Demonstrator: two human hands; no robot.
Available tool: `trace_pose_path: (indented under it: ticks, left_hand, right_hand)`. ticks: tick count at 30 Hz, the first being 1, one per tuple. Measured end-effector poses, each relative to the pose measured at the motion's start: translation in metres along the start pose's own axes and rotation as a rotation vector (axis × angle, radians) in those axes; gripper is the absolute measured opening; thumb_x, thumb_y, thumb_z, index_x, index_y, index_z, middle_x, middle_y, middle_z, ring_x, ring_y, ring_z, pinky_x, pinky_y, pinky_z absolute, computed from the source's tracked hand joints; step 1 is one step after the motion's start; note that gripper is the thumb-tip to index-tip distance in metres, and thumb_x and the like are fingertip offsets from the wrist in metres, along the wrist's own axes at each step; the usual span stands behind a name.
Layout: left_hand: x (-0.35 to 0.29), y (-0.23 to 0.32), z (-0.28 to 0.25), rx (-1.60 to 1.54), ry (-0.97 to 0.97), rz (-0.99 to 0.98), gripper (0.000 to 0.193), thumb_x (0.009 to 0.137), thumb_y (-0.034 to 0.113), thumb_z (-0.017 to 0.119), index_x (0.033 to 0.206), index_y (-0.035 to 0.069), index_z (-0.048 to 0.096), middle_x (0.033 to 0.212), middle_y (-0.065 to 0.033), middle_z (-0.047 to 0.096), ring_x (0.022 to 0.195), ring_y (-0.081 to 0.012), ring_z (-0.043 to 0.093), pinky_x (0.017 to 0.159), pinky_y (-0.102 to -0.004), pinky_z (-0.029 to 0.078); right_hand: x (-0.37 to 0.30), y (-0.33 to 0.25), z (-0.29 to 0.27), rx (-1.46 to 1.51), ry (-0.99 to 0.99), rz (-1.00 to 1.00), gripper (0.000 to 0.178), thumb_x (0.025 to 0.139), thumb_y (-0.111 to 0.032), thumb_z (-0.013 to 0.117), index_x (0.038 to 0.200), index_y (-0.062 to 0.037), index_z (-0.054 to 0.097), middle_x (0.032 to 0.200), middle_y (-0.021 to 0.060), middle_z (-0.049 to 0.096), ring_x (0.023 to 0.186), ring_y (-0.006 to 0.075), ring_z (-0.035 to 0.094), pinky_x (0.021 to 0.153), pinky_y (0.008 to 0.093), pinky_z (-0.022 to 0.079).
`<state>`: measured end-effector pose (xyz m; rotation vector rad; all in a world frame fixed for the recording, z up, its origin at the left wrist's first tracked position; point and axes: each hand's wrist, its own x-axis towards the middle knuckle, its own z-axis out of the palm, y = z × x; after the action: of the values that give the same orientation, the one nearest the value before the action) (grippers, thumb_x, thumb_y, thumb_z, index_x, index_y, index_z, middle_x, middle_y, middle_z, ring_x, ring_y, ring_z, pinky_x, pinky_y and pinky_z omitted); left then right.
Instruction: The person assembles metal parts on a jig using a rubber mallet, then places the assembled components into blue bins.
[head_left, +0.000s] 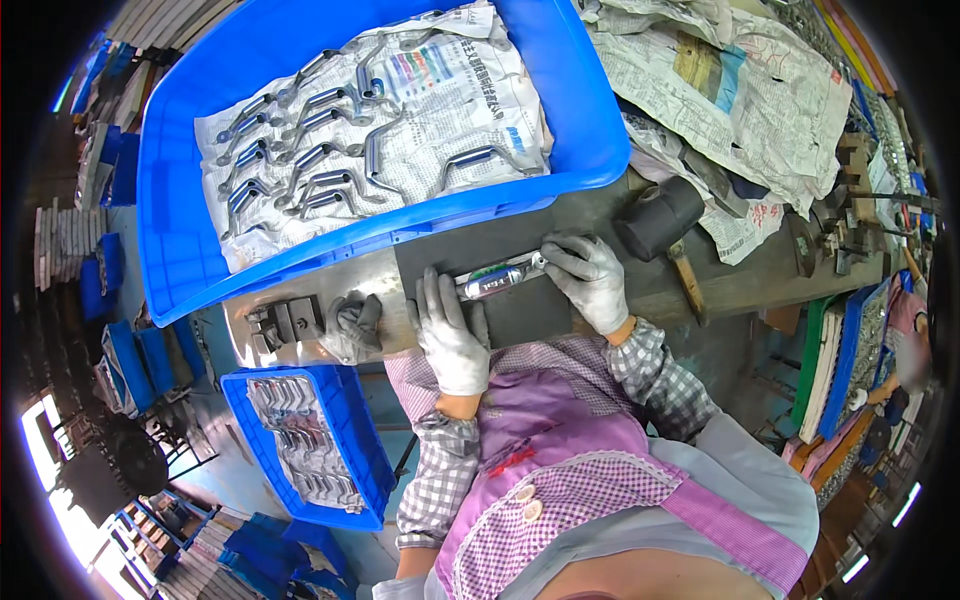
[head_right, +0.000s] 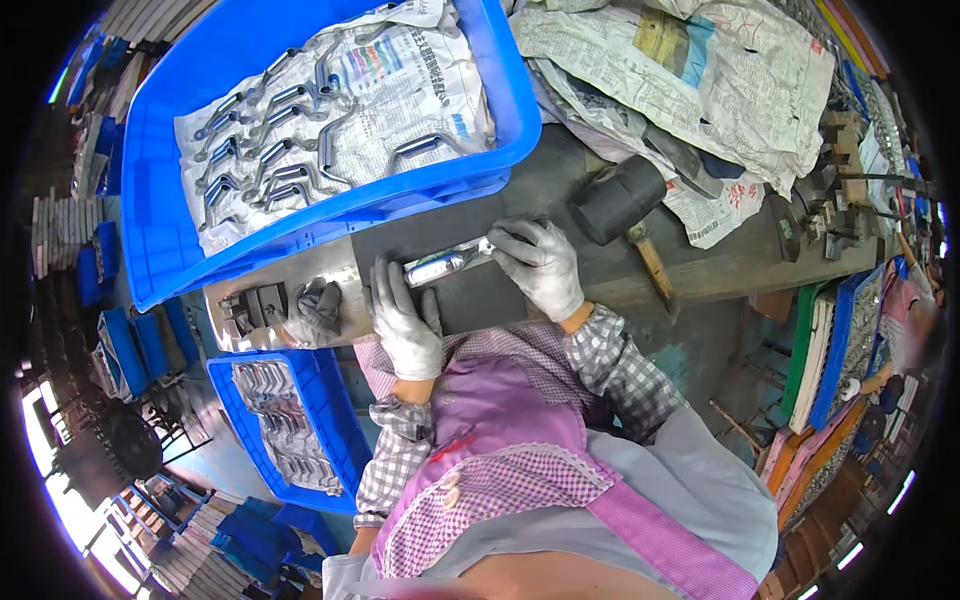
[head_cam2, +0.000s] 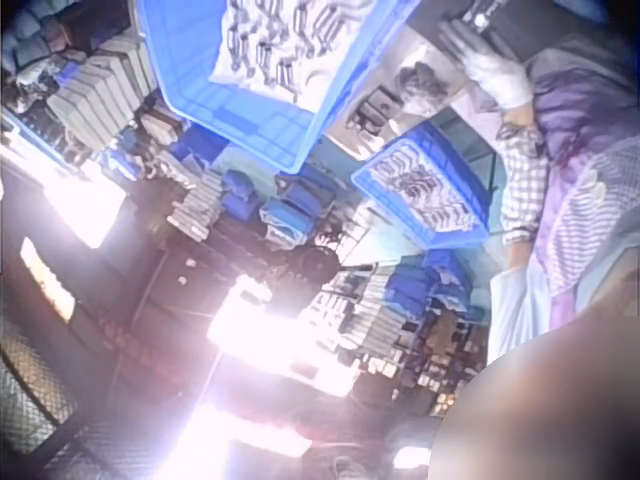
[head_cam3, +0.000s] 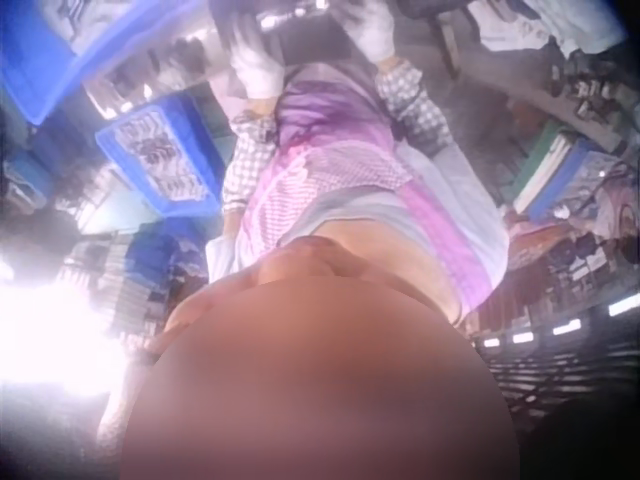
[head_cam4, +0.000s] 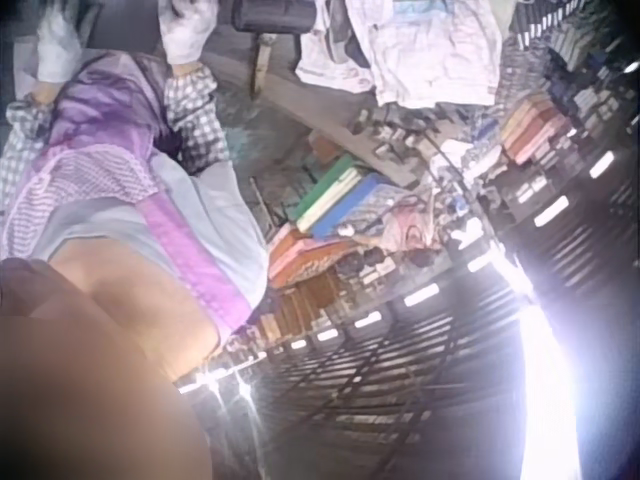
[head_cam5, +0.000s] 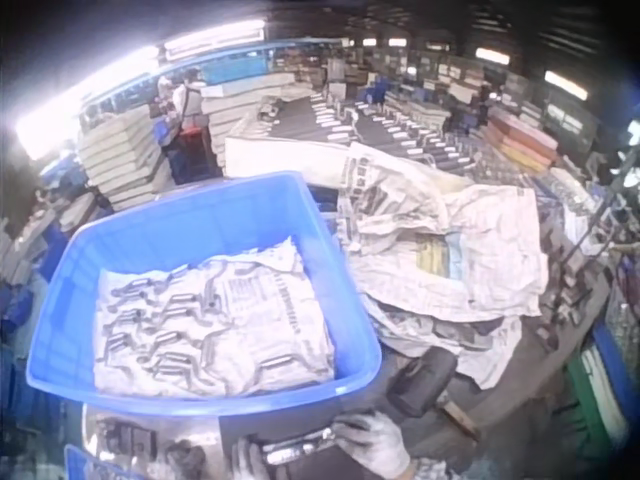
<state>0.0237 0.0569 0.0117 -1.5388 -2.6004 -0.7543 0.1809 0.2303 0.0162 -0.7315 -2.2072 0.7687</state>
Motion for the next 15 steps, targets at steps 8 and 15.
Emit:
trace_pose_path:
  ticks: [8, 15]
  left_hand:
    - [0.009, 0.012, 0.01, 0.017, 0.029, 0.029, 0.06, 0.098, 0.019, 0.063, 0.149, -0.001, 0.04, 0.152, -0.0258, 0.045, 0.139, -0.0451, 0.046, 0.116, -0.0599, 0.035]
    - [-0.008, -0.011, -0.001, -0.014, 0.052, -0.074, 0.069, 0.092, 0.021, 0.072, 0.151, -0.001, 0.044, 0.152, -0.026, 0.048, 0.134, -0.0409, 0.052, 0.105, -0.049, 0.046]
  right_hand:
    - [-0.001, 0.015, -0.011, 0.092, 0.015, 0.06, 0.031, 0.083, -0.015, 0.08, 0.113, -0.0113, 0.076, 0.124, 0.0052, 0.07, 0.095, 0.0263, 0.068, 0.086, 0.0401, 0.053]
    - [0.009, -0.027, -0.006, -0.293, -0.338, -0.068, 0.042, 0.089, -0.025, 0.072, 0.129, -0.0133, 0.071, 0.14, 0.0094, 0.063, 0.103, 0.0296, 0.065, 0.087, 0.0434, 0.048]
